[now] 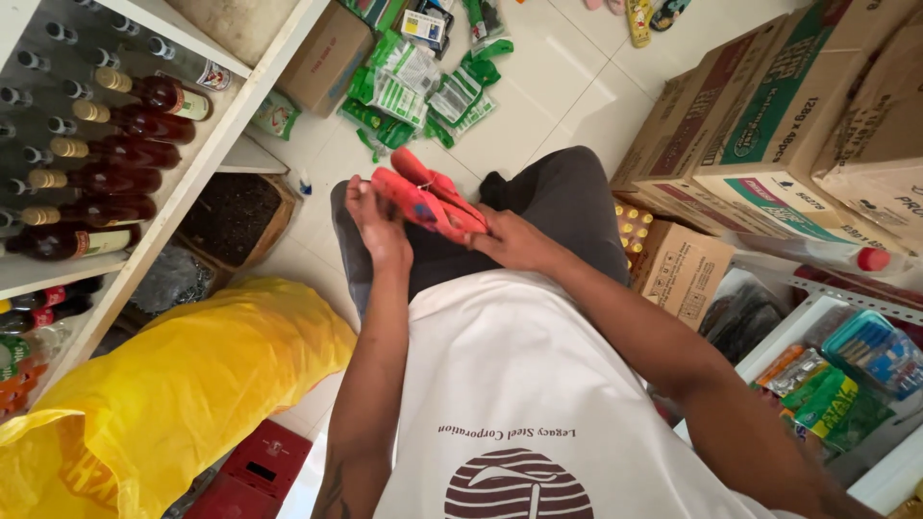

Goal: The person wipes three different pairs of flip-flops with a red cloth and places each pair onto a shelf.

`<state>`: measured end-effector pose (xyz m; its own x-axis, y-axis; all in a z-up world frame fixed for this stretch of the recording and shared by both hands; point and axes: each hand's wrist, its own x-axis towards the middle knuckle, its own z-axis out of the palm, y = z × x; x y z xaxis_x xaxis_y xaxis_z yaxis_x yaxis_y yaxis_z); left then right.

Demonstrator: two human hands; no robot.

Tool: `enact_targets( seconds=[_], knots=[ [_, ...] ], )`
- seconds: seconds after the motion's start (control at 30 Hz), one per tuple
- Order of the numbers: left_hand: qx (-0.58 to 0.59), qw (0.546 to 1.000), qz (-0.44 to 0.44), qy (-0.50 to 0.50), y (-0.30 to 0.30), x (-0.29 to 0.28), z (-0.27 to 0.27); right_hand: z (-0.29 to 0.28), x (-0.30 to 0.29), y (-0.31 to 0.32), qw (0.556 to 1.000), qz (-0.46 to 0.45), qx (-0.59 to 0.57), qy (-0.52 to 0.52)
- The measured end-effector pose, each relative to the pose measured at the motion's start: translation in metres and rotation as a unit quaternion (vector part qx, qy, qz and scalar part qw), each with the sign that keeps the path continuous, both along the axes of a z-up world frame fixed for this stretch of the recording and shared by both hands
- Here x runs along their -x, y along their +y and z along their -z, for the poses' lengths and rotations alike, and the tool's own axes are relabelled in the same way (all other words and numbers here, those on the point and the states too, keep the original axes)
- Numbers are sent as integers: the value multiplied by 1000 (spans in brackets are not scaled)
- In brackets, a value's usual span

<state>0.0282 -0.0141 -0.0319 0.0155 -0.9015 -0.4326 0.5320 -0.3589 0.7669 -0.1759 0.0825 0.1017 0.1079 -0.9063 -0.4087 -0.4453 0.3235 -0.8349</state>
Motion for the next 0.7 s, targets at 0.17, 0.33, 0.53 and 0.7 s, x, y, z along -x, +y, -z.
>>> enact_targets(
  seconds=[0.17, 0.33, 0.53, 0.7],
  knots=[
    [-26, 982, 81, 169, -2, 6, -41, -7, 8, 1, 996, -32, 4, -84],
    [-20, 991, 103, 80, 0, 9, -10, -15, 4, -4, 997, -19, -14, -77],
    [21, 995, 88, -40, 5, 5, 9, -8, -2, -6, 997, -12, -76, 1],
    [23, 992, 56, -106, 3, 6, -7, 11, -6, 6, 1000, -14, -15, -19]
  ],
)
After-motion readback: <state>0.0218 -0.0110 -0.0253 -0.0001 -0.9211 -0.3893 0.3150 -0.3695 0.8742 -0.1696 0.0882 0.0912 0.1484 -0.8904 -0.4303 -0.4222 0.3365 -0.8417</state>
